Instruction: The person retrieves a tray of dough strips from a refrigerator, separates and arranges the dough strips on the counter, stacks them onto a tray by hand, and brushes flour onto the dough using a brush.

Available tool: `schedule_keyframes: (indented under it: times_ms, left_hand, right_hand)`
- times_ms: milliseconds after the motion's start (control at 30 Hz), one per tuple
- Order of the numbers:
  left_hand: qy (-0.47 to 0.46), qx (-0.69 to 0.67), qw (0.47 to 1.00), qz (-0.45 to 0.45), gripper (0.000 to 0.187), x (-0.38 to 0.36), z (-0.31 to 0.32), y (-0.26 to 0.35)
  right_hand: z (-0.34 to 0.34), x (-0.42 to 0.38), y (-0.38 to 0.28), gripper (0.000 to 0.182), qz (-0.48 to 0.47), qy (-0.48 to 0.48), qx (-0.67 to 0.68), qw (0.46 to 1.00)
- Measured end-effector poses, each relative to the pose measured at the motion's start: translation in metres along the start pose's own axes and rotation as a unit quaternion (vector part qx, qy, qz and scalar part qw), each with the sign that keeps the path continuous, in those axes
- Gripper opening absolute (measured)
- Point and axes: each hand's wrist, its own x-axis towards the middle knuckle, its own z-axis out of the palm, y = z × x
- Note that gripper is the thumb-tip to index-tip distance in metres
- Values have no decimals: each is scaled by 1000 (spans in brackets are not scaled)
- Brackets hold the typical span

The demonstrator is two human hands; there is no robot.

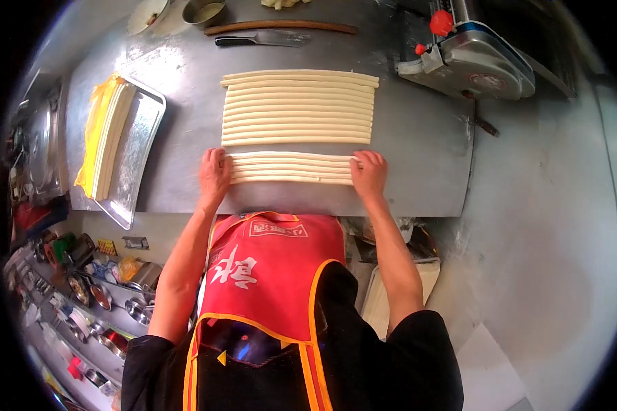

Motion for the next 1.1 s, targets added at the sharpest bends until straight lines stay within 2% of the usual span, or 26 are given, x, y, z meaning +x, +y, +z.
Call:
schedule_keyframes:
  times_ms: [33, 133, 267, 333, 367, 400, 467, 533, 600, 667, 733, 767, 833, 867, 900, 933, 967, 1033, 1100]
  left_hand:
    - [-11, -33, 999, -16, 14, -1, 1, -4]
    - [5, -105, 994, -27, 13, -9, 4, -12]
    - [23, -61, 996, -53, 11, -9, 7, -5]
    - [50, -46, 992, -108, 14, -1, 15, -10]
    - [78, -69, 980, -169, 19, 10, 13, 3]
    - [78, -67, 980, -168, 19, 18, 14, 7]
    - [9, -117, 948, -296, 27, 33, 17, 11]
    - [47, -84, 949, -301, 32, 36, 29, 5]
    - [31, -26, 941, -335, 32, 35, 27, 14]
    - [42, -24, 951, -305, 29, 31, 22, 18]
    - [42, -115, 954, -275, 22, 28, 17, 20]
    - [44, -114, 953, -276, 22, 27, 18, 16]
    - [23, -243, 941, -234, 14, 23, 16, 4]
    - [23, -240, 942, -233, 14, 24, 12, 0]
    - [-1, -132, 981, -139, 13, 25, 9, -2]
    - [-25, -22, 999, -42, 14, 25, 8, -3]
    - [-26, -23, 999, -41, 14, 27, 8, 3]
    - [-44, 71, 996, 33, 16, 32, 10, 24]
    - [-33, 71, 997, 13, 16, 31, 24, 30]
  right_hand:
    - [1, -3, 3, 17, 22, 35, -9, 999]
    - [12, -16, 14, 19, 44, 61, 7, 997]
    - [9, 1, 16, 25, 71, 32, -54, 995]
    - [14, 18, 19, 31, 219, 54, 16, 974]
    - [15, 26, 17, 31, 220, 54, 17, 974]
    - [15, 33, 13, 32, 241, 59, 42, 968]
    - [15, 40, 9, 34, 261, 65, 68, 961]
    - [15, 47, 9, 28, 334, 61, 62, 938]
    - [20, 44, 20, 24, 307, 55, 100, 945]
    - [25, 34, 28, 19, 286, 49, 135, 948]
    - [25, 25, 33, 13, 235, 109, 309, 915]
    - [20, 23, 34, 13, 233, 108, 310, 915]
    - [13, 20, 36, 17, 175, 12, 143, 974]
    - [13, 23, 31, 17, 175, 13, 145, 974]
    - [10, 27, 23, 22, 85, -8, 42, 995]
    - [9, 31, 15, 27, -6, -29, -64, 997]
    - [13, 37, 4, 27, -5, -29, -65, 997]
    - [31, 46, -26, 23, 58, -19, 25, 998]
    - [53, 47, -46, 22, 67, -26, 38, 997]
